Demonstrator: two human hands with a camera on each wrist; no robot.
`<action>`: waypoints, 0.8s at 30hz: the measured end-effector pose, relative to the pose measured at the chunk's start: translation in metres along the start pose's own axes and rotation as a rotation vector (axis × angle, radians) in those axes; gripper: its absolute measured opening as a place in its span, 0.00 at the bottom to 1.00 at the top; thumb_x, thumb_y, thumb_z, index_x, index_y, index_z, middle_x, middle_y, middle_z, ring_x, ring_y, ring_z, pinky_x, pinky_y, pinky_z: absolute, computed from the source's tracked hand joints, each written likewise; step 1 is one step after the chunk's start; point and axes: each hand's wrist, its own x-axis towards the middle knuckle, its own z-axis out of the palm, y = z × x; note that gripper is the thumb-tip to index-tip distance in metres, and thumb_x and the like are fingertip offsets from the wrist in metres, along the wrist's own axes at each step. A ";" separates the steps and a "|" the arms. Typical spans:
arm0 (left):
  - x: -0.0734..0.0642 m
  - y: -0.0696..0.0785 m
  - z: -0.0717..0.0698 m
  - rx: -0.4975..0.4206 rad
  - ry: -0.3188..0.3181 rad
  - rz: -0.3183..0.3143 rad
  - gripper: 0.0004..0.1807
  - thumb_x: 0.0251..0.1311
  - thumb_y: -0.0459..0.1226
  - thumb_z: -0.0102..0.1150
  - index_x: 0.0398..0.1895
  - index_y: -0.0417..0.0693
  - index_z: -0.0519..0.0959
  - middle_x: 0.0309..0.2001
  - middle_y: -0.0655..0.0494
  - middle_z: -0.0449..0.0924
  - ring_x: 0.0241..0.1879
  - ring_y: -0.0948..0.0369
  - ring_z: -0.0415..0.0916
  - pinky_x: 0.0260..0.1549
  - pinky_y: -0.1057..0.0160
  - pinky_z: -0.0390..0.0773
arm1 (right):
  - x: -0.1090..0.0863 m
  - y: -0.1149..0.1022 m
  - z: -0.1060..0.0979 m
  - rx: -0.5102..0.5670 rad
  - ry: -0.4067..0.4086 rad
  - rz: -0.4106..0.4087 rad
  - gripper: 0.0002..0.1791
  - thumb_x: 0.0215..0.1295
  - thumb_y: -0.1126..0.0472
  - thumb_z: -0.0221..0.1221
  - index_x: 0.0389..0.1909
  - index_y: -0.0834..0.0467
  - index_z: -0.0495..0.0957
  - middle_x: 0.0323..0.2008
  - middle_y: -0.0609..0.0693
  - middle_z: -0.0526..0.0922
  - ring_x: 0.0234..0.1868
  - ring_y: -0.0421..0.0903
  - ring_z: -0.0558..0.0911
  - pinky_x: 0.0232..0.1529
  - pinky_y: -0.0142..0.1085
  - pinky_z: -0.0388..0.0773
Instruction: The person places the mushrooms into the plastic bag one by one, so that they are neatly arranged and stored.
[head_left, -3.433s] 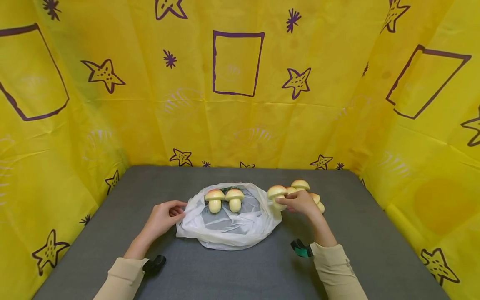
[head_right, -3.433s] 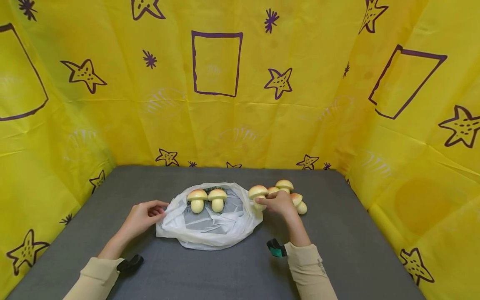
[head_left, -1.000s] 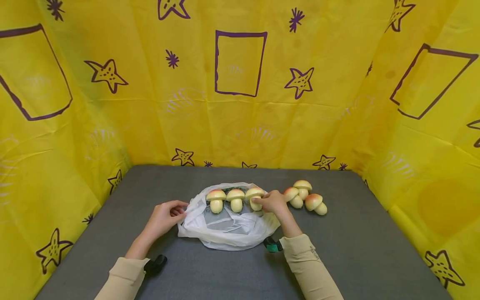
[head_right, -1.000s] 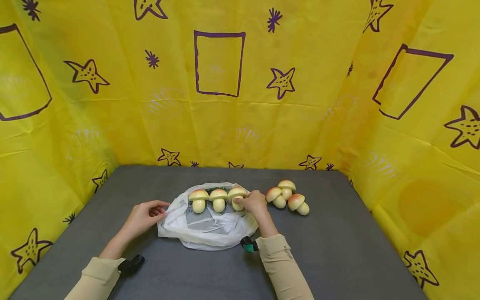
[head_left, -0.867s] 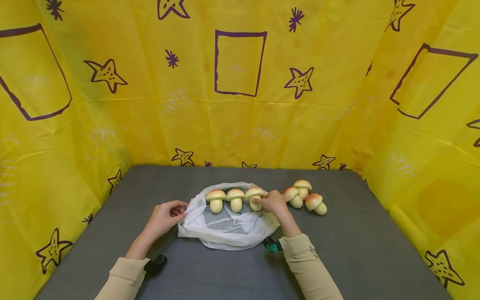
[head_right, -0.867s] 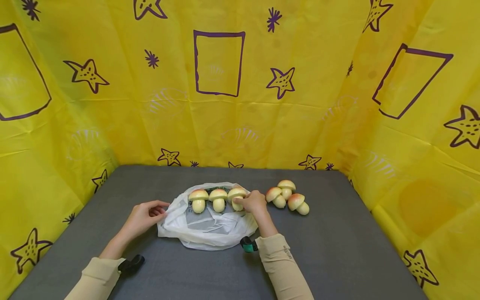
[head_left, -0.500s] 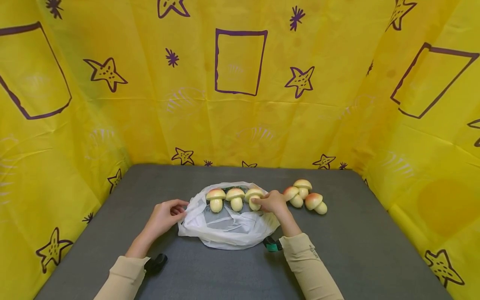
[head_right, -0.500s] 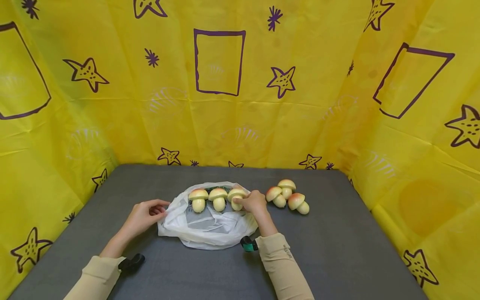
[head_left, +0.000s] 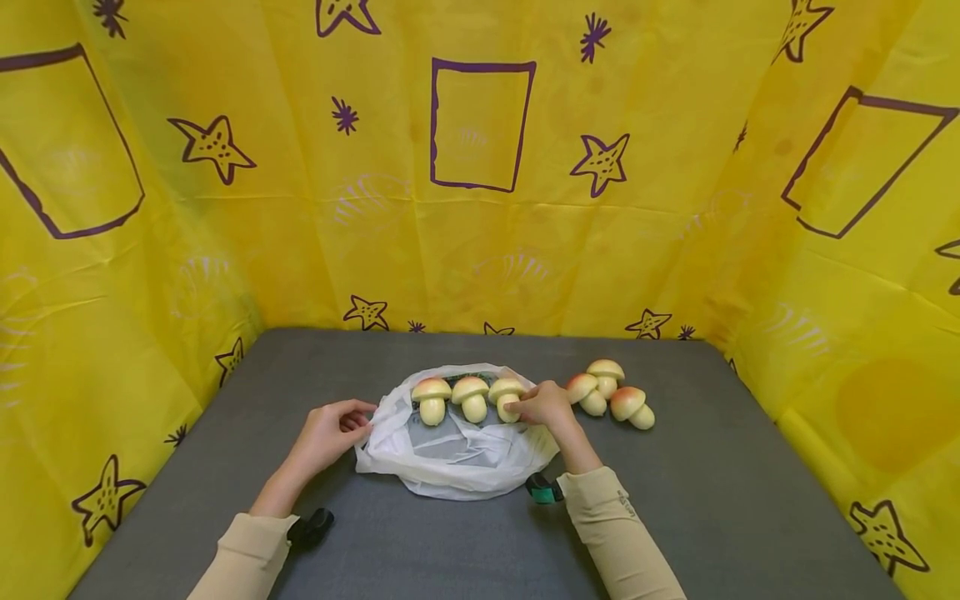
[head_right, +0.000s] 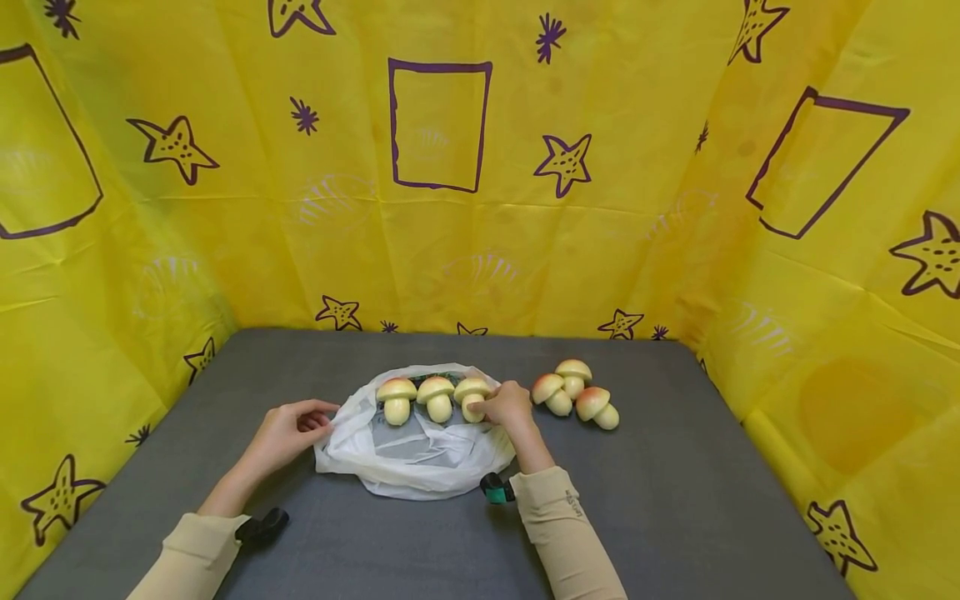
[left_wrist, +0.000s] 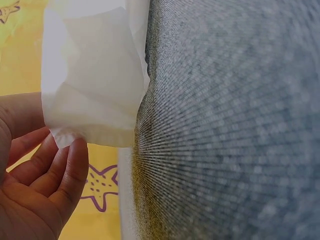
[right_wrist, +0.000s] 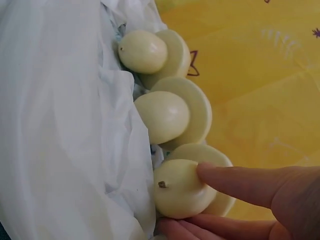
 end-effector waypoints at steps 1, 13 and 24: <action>0.000 0.000 0.000 0.000 0.000 0.002 0.13 0.53 0.33 0.66 0.43 0.45 0.83 0.30 0.56 0.81 0.28 0.63 0.76 0.28 0.70 0.76 | 0.000 0.000 0.000 -0.003 0.003 -0.002 0.17 0.49 0.51 0.70 0.27 0.63 0.86 0.20 0.54 0.85 0.24 0.46 0.82 0.31 0.32 0.73; -0.001 -0.005 0.001 0.016 0.039 0.035 0.12 0.51 0.32 0.66 0.41 0.47 0.84 0.29 0.57 0.81 0.27 0.66 0.76 0.27 0.70 0.76 | -0.005 0.001 -0.006 0.077 0.025 -0.047 0.14 0.47 0.58 0.71 0.30 0.65 0.86 0.23 0.58 0.85 0.24 0.47 0.83 0.26 0.31 0.75; -0.001 -0.003 -0.001 0.009 0.042 0.028 0.12 0.52 0.32 0.67 0.42 0.47 0.84 0.30 0.57 0.81 0.28 0.64 0.76 0.28 0.70 0.76 | -0.014 0.003 -0.019 0.145 0.009 -0.040 0.19 0.52 0.56 0.69 0.40 0.66 0.84 0.33 0.59 0.86 0.29 0.48 0.85 0.32 0.37 0.80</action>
